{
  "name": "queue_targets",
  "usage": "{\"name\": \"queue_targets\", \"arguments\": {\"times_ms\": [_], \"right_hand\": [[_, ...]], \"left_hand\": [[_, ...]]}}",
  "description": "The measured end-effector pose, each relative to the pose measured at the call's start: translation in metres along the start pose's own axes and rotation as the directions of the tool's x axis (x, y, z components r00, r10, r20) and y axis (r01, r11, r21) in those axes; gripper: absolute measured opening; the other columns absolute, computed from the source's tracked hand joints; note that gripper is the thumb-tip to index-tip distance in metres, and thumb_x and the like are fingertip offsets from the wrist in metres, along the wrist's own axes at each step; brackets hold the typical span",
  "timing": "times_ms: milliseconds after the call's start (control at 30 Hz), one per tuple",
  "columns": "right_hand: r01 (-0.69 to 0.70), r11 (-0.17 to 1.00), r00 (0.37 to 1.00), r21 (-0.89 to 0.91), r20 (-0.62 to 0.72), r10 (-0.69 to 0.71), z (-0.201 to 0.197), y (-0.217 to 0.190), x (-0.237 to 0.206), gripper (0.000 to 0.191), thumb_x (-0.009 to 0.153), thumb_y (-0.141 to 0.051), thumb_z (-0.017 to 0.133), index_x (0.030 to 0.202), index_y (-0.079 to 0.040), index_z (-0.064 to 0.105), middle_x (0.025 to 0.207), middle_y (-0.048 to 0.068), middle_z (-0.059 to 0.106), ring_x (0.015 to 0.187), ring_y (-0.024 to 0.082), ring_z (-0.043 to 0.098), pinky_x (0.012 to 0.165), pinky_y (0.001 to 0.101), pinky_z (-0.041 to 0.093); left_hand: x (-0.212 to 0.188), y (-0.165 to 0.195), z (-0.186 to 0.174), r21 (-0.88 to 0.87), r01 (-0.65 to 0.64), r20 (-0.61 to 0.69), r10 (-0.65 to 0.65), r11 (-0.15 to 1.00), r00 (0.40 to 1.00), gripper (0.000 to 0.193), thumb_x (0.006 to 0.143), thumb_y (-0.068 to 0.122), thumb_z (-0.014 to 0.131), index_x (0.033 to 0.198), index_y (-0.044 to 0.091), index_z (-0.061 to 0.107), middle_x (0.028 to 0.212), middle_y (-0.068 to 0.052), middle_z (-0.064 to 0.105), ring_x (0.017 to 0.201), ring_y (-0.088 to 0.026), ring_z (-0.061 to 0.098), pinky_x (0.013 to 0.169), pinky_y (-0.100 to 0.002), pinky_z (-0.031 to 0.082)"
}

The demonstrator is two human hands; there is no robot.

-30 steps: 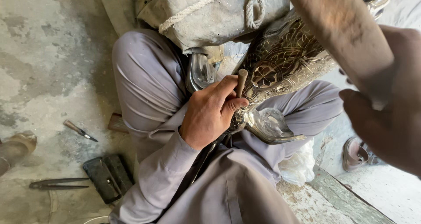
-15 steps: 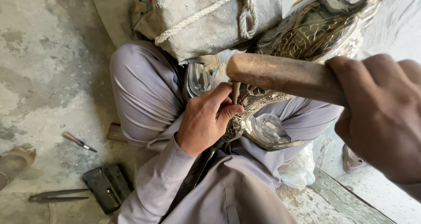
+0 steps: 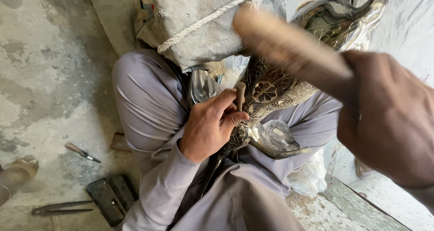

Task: The person sits cross-legged on the floor with a brass animal figurine held between their legs, positions a small punch against its engraved surface, and strikes the punch with a wooden mallet, repeatedly repositioning the punch to chase the decorative pattern across the figurine's body.

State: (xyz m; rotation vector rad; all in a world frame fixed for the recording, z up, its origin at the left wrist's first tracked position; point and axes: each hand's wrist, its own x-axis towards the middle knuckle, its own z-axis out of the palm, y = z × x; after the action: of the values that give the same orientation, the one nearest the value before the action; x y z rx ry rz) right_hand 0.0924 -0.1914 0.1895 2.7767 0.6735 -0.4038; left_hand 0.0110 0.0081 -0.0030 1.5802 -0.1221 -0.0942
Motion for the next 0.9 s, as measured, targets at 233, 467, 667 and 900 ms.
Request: {"name": "queue_targets", "arguments": {"times_ms": [233,467,667,900], "right_hand": [[0.046,0.992,0.999,-0.115,0.009,-0.045,0.0,0.001,0.0,0.054,0.081,-0.003,0.072,0.133,-0.002,0.061,0.095,0.016,0.067,0.073,0.029,0.065,0.071,0.0427,0.054],[0.064,0.974,0.997,-0.216,0.062,-0.052,-0.007,-0.01,0.006,0.054,0.075,-0.005,0.074,0.128,-0.006,0.064,0.091,0.013,0.068,0.073,0.029,0.066,0.072,0.0431,0.055],[0.076,0.99,0.997,-0.118,-0.012,-0.078,-0.007,-0.011,0.006,0.051,0.073,-0.003,0.073,0.123,-0.001,0.066,0.09,0.015,0.067,0.074,0.029,0.066,0.072,0.0425,0.055],[0.085,0.981,0.996,-0.173,0.036,-0.08,-0.003,-0.007,0.007,0.047,0.072,-0.003,0.074,0.118,-0.004,0.069,0.085,0.012,0.069,0.066,0.024,0.065,0.068,0.0384,0.054]], "left_hand": [[0.001,-0.001,-0.001,-0.011,0.005,0.006,-0.005,1.0,1.0,0.036,0.094,0.019,0.077,0.121,0.004,0.059,0.089,-0.01,0.07,0.075,-0.019,0.075,0.063,-0.034,0.057],[0.0,-0.002,-0.002,-0.027,-0.006,0.006,0.006,1.0,1.0,0.035,0.094,0.021,0.077,0.121,0.005,0.059,0.09,-0.009,0.071,0.076,-0.02,0.075,0.064,-0.034,0.057],[0.0,-0.002,-0.001,-0.024,-0.026,0.004,0.026,0.999,1.0,0.04,0.094,0.02,0.077,0.127,0.005,0.059,0.091,-0.01,0.071,0.075,-0.02,0.074,0.064,-0.035,0.056],[-0.002,-0.006,0.0,-0.026,-0.013,0.008,0.014,1.0,1.0,0.036,0.096,0.025,0.075,0.122,0.005,0.06,0.093,-0.008,0.072,0.077,-0.018,0.075,0.064,-0.034,0.058]]}}
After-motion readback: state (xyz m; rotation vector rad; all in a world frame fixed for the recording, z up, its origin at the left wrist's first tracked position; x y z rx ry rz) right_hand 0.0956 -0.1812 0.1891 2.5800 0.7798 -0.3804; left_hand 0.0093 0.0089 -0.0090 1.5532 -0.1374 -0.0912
